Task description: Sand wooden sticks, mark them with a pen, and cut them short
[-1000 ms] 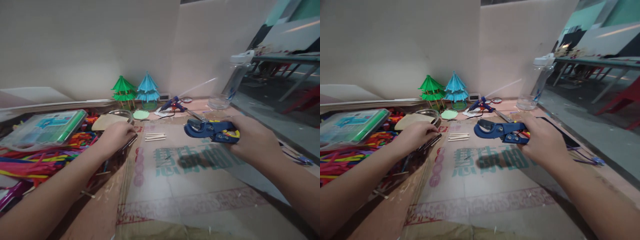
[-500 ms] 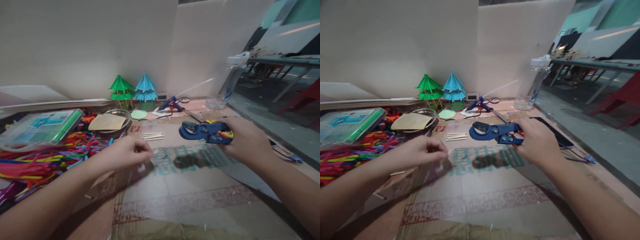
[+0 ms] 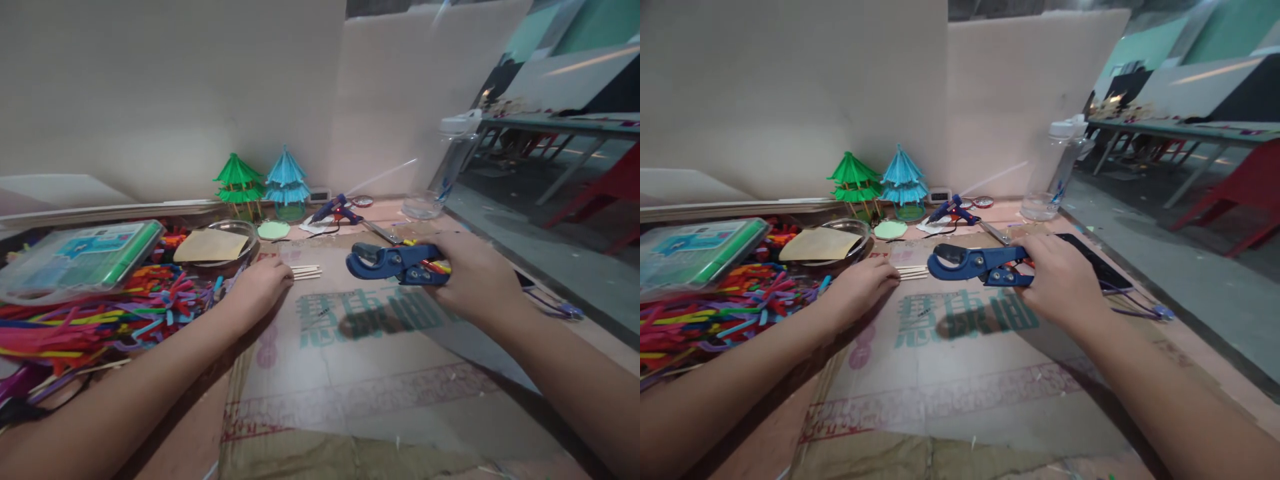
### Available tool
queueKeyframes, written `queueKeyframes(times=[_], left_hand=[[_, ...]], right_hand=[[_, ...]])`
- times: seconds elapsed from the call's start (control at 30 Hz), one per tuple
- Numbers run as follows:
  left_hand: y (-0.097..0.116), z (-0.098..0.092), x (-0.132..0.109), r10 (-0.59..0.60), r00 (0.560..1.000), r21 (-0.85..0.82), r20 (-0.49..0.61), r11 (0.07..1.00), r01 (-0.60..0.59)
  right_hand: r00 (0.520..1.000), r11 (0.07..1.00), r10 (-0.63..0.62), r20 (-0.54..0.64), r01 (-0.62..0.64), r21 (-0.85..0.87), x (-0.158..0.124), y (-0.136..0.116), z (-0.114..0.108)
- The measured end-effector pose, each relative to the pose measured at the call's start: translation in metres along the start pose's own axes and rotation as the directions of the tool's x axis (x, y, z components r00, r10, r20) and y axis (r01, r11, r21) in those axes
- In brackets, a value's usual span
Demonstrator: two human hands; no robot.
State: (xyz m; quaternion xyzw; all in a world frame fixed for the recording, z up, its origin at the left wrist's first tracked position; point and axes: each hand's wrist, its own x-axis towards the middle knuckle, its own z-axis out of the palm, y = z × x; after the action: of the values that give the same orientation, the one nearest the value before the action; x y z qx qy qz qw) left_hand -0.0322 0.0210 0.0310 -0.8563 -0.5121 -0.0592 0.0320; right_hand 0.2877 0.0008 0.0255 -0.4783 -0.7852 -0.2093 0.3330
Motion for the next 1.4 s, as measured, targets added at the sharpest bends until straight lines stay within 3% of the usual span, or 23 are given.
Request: queueKeyframes(times=[0.27, 0.4, 0.5, 0.57, 0.67, 0.77, 0.83, 0.97, 1.03, 1.27, 1.4], left_hand=[[0.007, 0.004, 0.008, -0.04, 0.999, -0.075, -0.002, 0.996, 0.04], [0.016, -0.01, -0.003, -0.164, 0.986, -0.201, -0.032, 0.968, 0.154], [0.028, -0.025, -0.021, -0.193, 0.98, -0.345, -0.042, 0.924, 0.167], [0.036, -0.032, -0.035, -0.193, 0.981, -0.491, -0.035, 0.858, 0.151], [0.047, -0.038, -0.052, -0.265, 0.964, -0.734, -0.02, 0.659, 0.166], [0.054, -0.036, -0.061, -0.318, 0.948, -0.78, -0.006, 0.595, 0.195], [0.055, -0.035, -0.062, -0.275, 0.961, -0.777, -0.032, 0.612, 0.15], [0.053, -0.031, -0.061, -0.097, 0.978, -0.708, -0.186, 0.703, -0.065], [0.051, -0.029, -0.061, -0.024, 0.979, -0.678, -0.201, 0.725, -0.121], [0.051, -0.028, -0.064, 0.0, 0.98, -0.666, -0.201, 0.733, -0.137], [0.051, -0.027, -0.064, 0.072, 0.966, -0.67, -0.248, 0.708, -0.225]], right_hand=[[1.0, 0.999, -0.017, -0.02, 0.018, 0.051, 0.0, -0.003, 0.0], [1.0, 0.994, -0.006, 0.015, 0.004, 0.111, 0.0, -0.007, -0.001], [0.999, 0.989, -0.044, 0.005, 0.043, 0.139, -0.002, -0.011, -0.001], [0.997, 0.985, -0.077, -0.024, 0.08, 0.15, -0.004, -0.013, 0.001], [0.993, 0.982, -0.113, -0.038, 0.118, 0.148, -0.008, -0.016, 0.006], [0.992, 0.98, -0.123, -0.031, 0.126, 0.151, -0.012, -0.019, 0.01], [0.992, 0.981, -0.119, -0.027, 0.122, 0.153, -0.013, -0.023, 0.013], [0.989, 0.981, -0.143, -0.034, 0.147, 0.128, -0.014, -0.03, 0.013], [0.983, 0.977, -0.18, -0.041, 0.183, 0.107, -0.014, -0.032, 0.013], [0.972, 0.975, -0.22, -0.08, 0.223, 0.023, -0.015, -0.034, 0.009], [0.96, 0.966, -0.257, -0.114, 0.26, 0.013, -0.014, -0.037, 0.006]])
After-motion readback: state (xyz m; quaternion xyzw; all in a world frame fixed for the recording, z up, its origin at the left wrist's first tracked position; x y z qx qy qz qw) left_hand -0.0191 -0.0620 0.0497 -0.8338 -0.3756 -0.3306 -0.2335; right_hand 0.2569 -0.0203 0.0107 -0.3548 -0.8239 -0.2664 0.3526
